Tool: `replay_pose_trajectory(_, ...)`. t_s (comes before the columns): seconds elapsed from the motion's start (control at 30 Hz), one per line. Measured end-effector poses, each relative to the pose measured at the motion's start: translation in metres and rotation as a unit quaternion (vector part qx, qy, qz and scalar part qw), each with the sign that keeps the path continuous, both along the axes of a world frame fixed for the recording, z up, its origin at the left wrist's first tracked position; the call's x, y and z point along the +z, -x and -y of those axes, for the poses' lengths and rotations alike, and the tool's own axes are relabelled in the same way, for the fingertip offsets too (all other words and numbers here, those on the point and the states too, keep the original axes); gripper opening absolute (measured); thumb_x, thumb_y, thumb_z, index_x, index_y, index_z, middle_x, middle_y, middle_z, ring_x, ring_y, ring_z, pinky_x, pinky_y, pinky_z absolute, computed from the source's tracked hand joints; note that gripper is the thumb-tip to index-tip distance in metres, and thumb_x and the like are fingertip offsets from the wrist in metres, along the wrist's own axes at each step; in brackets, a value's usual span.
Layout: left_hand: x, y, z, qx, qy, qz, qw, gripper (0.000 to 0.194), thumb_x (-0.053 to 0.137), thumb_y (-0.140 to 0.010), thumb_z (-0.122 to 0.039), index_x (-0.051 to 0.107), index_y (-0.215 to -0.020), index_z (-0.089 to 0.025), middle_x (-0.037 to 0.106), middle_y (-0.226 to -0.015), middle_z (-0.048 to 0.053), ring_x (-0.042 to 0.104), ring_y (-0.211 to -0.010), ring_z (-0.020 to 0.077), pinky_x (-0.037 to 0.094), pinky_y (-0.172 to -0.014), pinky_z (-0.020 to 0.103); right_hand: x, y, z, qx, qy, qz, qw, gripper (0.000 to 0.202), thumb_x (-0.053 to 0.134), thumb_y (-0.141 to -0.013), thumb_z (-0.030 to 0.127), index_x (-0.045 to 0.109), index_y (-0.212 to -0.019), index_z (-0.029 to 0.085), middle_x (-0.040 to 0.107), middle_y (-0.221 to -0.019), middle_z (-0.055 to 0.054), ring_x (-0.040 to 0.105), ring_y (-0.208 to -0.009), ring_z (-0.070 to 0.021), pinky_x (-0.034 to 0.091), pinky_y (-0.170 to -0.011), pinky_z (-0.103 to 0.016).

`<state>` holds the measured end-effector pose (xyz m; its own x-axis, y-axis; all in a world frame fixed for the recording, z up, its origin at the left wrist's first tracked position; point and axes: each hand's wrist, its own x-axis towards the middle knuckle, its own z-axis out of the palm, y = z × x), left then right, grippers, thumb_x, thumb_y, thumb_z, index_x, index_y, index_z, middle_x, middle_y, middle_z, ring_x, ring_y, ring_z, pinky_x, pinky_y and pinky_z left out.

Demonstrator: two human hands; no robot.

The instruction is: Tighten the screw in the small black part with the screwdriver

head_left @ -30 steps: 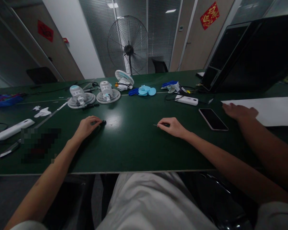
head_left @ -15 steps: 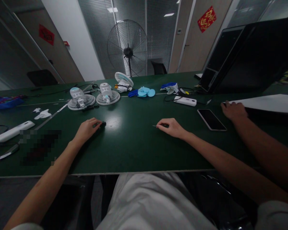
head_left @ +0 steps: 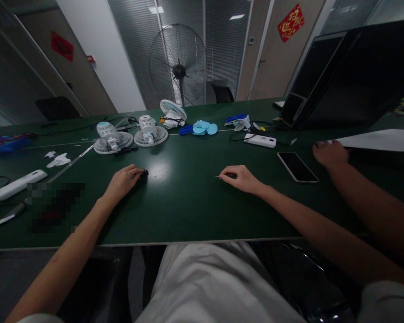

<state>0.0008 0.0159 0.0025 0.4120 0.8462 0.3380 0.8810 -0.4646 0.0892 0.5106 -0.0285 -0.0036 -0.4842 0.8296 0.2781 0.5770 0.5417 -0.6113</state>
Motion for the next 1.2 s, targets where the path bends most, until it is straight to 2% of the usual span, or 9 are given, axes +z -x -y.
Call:
replay_pose_trajectory(0.3, 0.003, -0.004, 0.0, -0.008, 0.009, 0.011, 1.0, 0.035, 0.048, -0.1, -0.036, 0.075, -0.114, -0.019, 0.069, -0.109, 0.011, 0.068, -0.095, 0.0259, 0.054, -0.084, 0.036, 0.001, 0.0, 0.001, -0.004, 0.005, 0.006, 1.0, 0.028, 0.061, -0.102, 0.044, 0.077, -0.106, 0.021, 0.076, -0.104, -0.005, 0.07, -0.091, -0.0212, 0.052, -0.077, -0.033)
replay_pose_trajectory(0.53, -0.002, -0.006, 0.002, 0.003, -0.046, -0.023, 0.999, 0.033, 0.049, -0.099, -0.032, 0.077, -0.112, -0.021, 0.07, -0.111, 0.013, 0.063, -0.106, 0.031, 0.052, -0.091, 0.043, 0.0, -0.001, 0.001, -0.003, 0.012, 0.004, 1.0, 0.027, 0.061, -0.101, 0.043, 0.077, -0.108, 0.021, 0.076, -0.104, -0.005, 0.07, -0.092, -0.0212, 0.053, -0.078, -0.034)
replay_pose_trajectory(0.8, -0.001, -0.01, 0.004, 0.007, -0.044, -0.022, 0.999, 0.039, 0.043, -0.101, -0.032, 0.076, -0.117, -0.017, 0.07, -0.109, 0.016, 0.065, -0.103, 0.0318, 0.053, -0.093, 0.045, -0.004, 0.0, -0.002, 0.004, -0.007, -0.001, 1.0, 0.027, 0.061, -0.101, 0.043, 0.077, -0.106, 0.022, 0.077, -0.101, -0.004, 0.07, -0.089, -0.0205, 0.052, -0.077, -0.033)
replay_pose_trajectory(1.0, -0.004, -0.009, 0.002, 0.006, -0.046, -0.023, 0.999, 0.04, 0.041, -0.103, -0.034, 0.075, -0.116, -0.018, 0.071, -0.111, 0.016, 0.066, -0.105, 0.0311, 0.053, -0.095, 0.044, -0.009, -0.001, -0.004, 0.008, -0.013, -0.002, 1.0, 0.027, 0.062, -0.101, 0.044, 0.078, -0.107, 0.023, 0.077, -0.102, -0.004, 0.07, -0.089, -0.0208, 0.052, -0.076, -0.033)
replay_pose_trajectory(1.2, -0.005, -0.007, 0.001, 0.004, -0.037, -0.002, 0.999, 0.039, 0.042, -0.103, -0.035, 0.075, -0.116, -0.018, 0.071, -0.113, 0.015, 0.069, -0.104, 0.0292, 0.053, -0.095, 0.041, -0.007, -0.002, -0.002, 0.009, 0.0, -0.002, 1.0, 0.028, 0.061, -0.101, 0.045, 0.077, -0.109, 0.023, 0.077, -0.104, -0.004, 0.07, -0.091, -0.0207, 0.053, -0.078, -0.034)
